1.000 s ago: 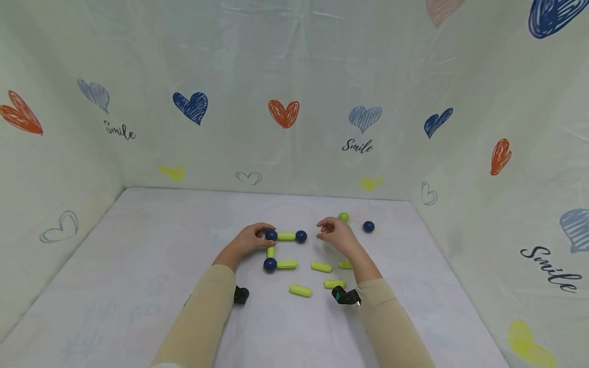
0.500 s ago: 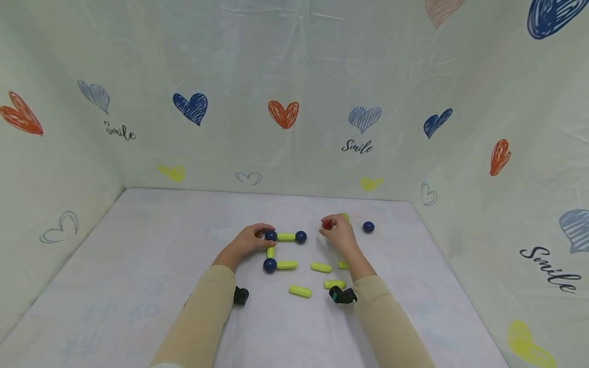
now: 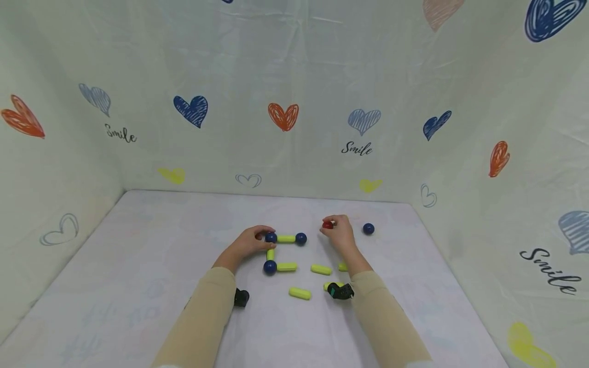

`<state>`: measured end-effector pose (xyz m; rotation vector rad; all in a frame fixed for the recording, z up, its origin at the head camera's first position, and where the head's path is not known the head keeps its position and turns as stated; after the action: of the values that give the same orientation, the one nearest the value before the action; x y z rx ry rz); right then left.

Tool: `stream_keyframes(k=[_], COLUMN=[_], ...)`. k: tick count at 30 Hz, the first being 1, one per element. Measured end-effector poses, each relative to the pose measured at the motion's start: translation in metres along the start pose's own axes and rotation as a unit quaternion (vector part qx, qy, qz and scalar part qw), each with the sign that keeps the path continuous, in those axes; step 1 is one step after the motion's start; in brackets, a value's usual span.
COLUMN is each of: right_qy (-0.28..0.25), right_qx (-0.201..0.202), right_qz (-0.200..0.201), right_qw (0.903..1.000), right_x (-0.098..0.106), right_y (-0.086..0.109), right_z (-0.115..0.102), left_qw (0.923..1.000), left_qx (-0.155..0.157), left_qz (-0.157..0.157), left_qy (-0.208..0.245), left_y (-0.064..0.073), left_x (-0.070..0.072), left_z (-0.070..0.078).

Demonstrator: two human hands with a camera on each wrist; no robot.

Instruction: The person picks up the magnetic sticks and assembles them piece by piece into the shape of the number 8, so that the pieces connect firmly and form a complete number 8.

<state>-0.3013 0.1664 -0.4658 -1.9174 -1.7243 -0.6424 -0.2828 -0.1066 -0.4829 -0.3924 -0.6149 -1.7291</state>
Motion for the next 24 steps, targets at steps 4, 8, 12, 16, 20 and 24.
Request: stream_keyframes(k=[4,8,12,16,20,24], right_qy=[-0.011,-0.01,-0.007,-0.015,-0.021,-0.019], right_qx=[-0.013,-0.018,-0.019,-0.025,-0.033,-0.043], right_qz=[-0.006,-0.011,-0.013,-0.015,-0.015,-0.016], right_qw=[0.9998,0.9997,0.9997,0.9995,0.9991,0.9988], right_x=[-0.003,-0.0059,-0.0082,-0.0094,-0.0099,-0.0103], right_y=[-0.0027,-0.0043,-0.0055,-0.0067,-0.0079,-0.008], right_z=[0.0018,0.0026,0.0041,0.0058,0.0061,0.0068], left_qw=[1.0,1.0,1.0,1.0,0.9999,0.9999], left_qx=[-0.001,-0.001,-0.005,-0.009,-0.013,-0.012], left_qz=[0.002,0.004,0.0,-0.004,-0.004,-0.004], left_qy=[0.0,0.003,0.006,0.0,-0.003,-0.003], left_y=[-0.0003,0.0003,0.0019,0.003,0.0028,0.0021], left_x=[-0.0006,-0.0006,0.0,-0.0001,0.0006,0.0007], left_z=[-0.0008,-0.0014,0.0003,0.0016,0.0014,0.0008])
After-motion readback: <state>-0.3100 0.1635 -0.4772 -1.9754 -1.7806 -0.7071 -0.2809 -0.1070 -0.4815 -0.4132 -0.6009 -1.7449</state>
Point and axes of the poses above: each hand's wrist, its own y-axis away from the middle knuckle, its own x-axis out of the back of the hand, z = x × y, the point moved 1 cm from there along -y, towards the middle knuckle, and after that the axes turned 2 degrees about -y, right-handed, at the moved point
